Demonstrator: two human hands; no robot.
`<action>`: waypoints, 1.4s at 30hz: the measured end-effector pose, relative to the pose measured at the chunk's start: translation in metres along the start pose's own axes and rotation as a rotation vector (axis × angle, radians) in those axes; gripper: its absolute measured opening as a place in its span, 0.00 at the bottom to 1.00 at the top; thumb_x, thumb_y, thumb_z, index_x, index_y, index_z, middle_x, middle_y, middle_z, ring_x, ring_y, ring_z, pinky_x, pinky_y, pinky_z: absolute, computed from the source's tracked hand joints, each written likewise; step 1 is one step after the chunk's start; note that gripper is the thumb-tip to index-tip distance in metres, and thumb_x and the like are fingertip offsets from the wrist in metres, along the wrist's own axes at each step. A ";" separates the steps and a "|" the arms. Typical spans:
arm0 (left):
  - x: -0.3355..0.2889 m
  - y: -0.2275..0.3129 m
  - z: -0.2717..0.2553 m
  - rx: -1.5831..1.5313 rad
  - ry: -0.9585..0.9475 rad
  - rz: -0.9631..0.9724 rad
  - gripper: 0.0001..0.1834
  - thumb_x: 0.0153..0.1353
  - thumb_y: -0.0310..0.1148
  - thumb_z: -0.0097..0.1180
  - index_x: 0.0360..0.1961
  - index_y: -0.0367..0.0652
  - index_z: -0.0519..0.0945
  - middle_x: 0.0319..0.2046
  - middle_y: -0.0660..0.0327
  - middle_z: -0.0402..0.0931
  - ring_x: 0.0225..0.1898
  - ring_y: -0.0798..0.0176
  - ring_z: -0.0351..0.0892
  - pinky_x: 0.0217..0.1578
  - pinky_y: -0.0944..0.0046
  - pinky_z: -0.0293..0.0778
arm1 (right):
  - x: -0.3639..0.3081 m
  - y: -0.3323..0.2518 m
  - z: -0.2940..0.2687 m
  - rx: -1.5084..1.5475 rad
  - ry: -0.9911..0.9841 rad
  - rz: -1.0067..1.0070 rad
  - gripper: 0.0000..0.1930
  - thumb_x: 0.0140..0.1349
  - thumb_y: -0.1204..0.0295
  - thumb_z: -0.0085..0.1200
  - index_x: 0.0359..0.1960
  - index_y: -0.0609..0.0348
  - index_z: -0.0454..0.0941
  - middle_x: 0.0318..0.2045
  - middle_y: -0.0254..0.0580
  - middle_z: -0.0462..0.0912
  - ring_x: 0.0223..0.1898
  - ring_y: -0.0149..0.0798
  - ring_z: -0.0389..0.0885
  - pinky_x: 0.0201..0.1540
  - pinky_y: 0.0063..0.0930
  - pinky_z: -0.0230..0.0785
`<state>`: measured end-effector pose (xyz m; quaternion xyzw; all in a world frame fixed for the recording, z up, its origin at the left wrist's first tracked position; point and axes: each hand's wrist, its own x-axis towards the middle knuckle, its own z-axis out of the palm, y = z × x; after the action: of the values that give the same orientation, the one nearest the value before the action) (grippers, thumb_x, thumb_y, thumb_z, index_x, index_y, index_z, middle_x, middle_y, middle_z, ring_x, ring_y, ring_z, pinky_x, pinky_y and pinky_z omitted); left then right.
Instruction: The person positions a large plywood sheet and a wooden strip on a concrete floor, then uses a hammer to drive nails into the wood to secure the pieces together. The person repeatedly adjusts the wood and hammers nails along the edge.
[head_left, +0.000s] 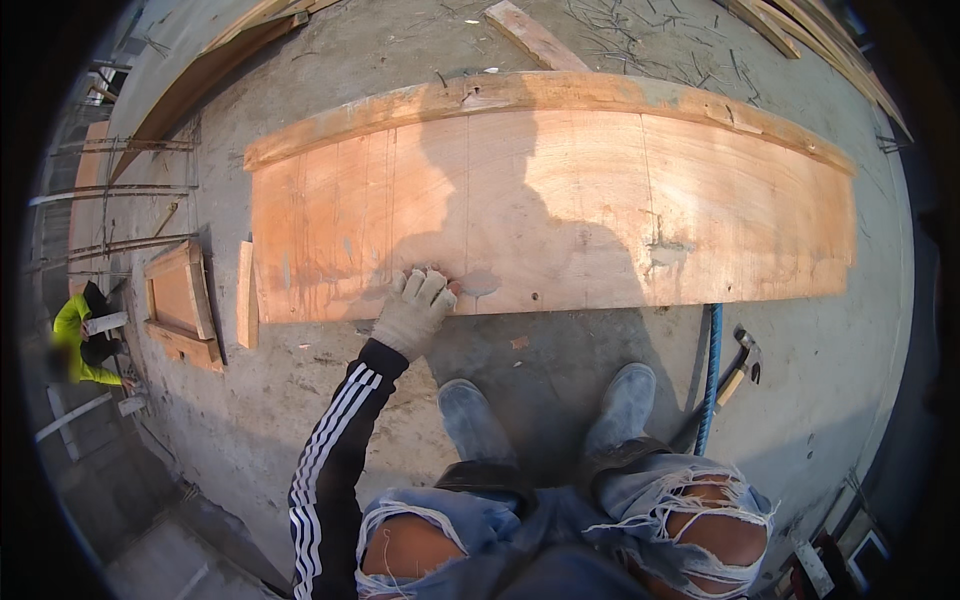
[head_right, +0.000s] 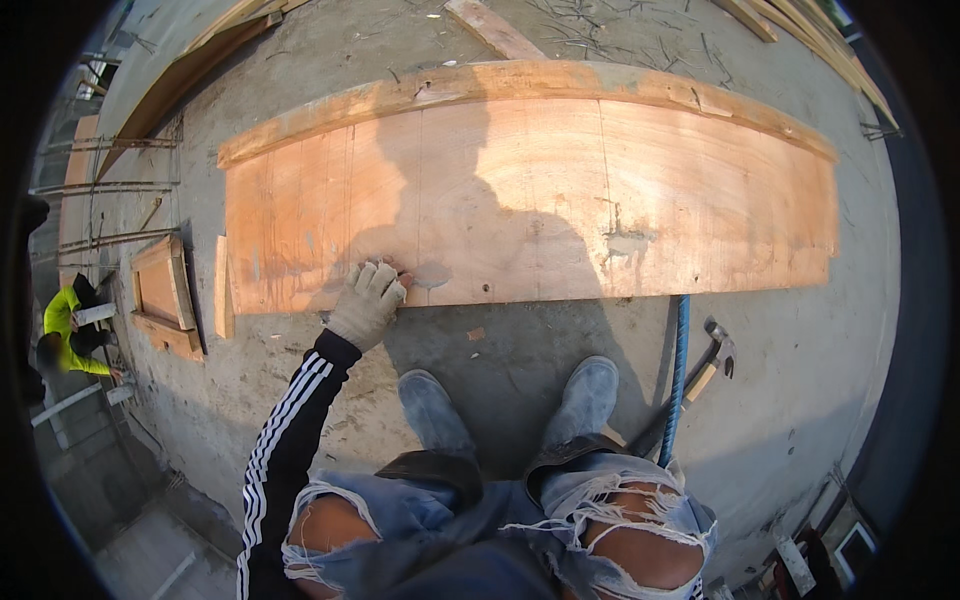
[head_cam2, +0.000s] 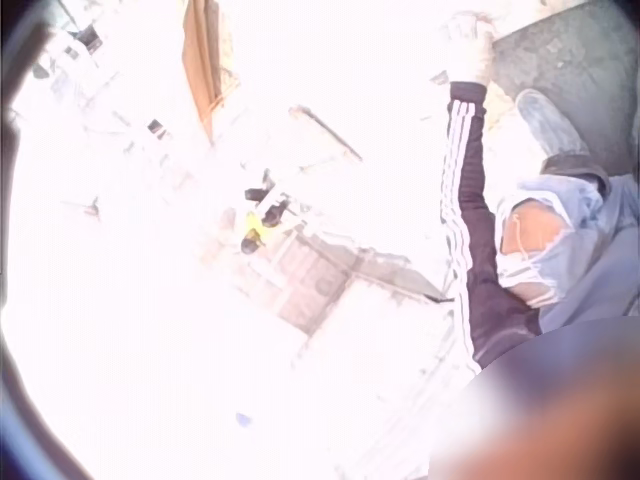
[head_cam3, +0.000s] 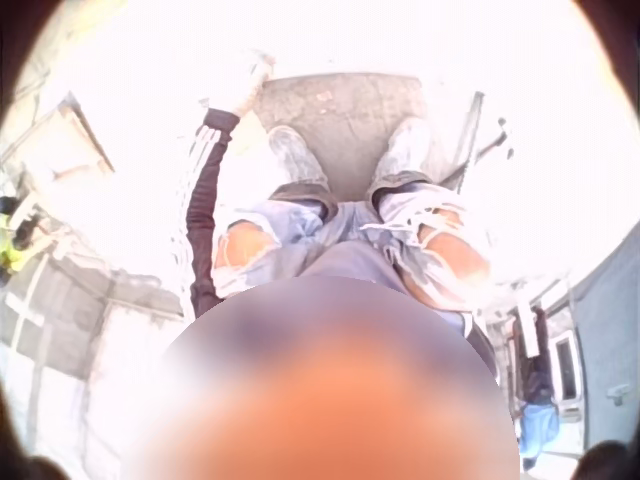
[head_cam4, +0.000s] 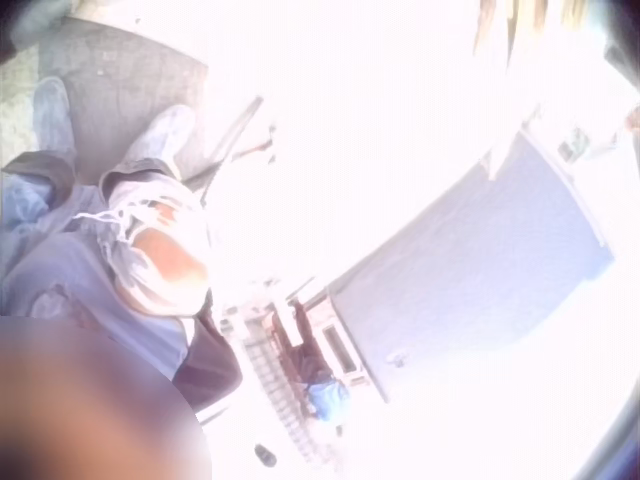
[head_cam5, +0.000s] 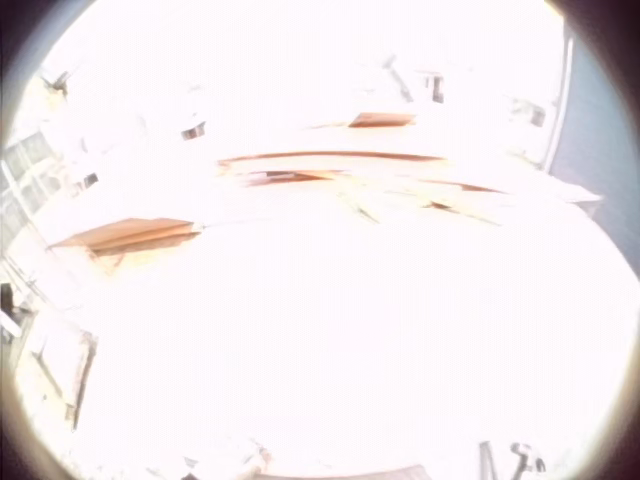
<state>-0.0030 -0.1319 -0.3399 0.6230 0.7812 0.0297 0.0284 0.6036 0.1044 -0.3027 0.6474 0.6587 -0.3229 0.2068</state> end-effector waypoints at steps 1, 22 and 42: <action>-0.001 0.000 -0.003 -0.021 -0.074 -0.014 0.22 0.53 0.33 0.67 0.50 0.48 0.79 0.51 0.56 0.72 0.57 0.49 0.73 0.63 0.45 0.66 | 0.001 0.000 0.002 -0.006 -0.002 0.003 0.12 0.59 0.65 0.70 0.37 0.52 0.80 0.26 0.37 0.82 0.28 0.38 0.82 0.32 0.36 0.71; 0.020 0.000 -0.011 -0.188 0.081 -0.283 0.36 0.51 0.42 0.76 0.58 0.39 0.73 0.57 0.46 0.70 0.63 0.36 0.68 0.67 0.37 0.62 | 0.023 -0.014 0.014 -0.308 -0.077 0.061 0.27 0.53 0.52 0.75 0.46 0.57 0.81 0.42 0.50 0.84 0.46 0.57 0.86 0.48 0.48 0.78; 0.064 0.039 -0.004 -0.019 -0.228 0.070 0.45 0.47 0.40 0.71 0.70 0.47 0.71 0.64 0.55 0.69 0.73 0.45 0.62 0.71 0.34 0.58 | 0.082 -0.054 0.023 -0.269 0.177 -0.292 0.16 0.63 0.69 0.63 0.51 0.58 0.76 0.41 0.55 0.80 0.45 0.63 0.83 0.46 0.54 0.75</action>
<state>0.0205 -0.0611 -0.3334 0.6490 0.7502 -0.0329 0.1221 0.5407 0.1495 -0.3671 0.5376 0.7981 -0.2006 0.1838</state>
